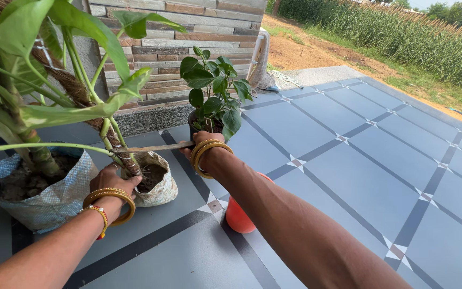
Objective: The person waters several potted plants on a tiled balcony using a red plastic watering can. After watering, they use a small metal hand hoe to loosen the soil around the base of each plant.
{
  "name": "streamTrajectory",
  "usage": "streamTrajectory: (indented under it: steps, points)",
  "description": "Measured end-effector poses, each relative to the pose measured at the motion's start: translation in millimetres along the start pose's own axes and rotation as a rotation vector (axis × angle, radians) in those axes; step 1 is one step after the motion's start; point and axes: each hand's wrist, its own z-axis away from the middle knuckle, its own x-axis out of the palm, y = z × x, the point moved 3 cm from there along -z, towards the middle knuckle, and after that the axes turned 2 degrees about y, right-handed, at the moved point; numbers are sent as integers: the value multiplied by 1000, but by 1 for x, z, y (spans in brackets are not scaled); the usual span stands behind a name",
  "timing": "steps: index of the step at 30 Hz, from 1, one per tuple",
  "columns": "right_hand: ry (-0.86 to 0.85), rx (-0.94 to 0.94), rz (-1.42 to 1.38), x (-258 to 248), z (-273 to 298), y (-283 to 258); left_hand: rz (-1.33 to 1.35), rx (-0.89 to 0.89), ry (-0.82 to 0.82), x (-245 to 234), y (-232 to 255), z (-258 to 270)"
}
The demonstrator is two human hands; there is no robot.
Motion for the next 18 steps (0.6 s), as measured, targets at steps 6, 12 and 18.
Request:
streamTrajectory:
  steps: [6, 12, 18]
  points:
    - [25, -76, 16, -20, 10, -20, -298, 193, 149, -6, 11, -13]
    - [93, -476, 177, -27, 20, -38, -400, 238, 109, 3, 15, -40]
    - [317, -1117, 599, -16, 30, -48, -334, 315, 34, -13, 20, -39]
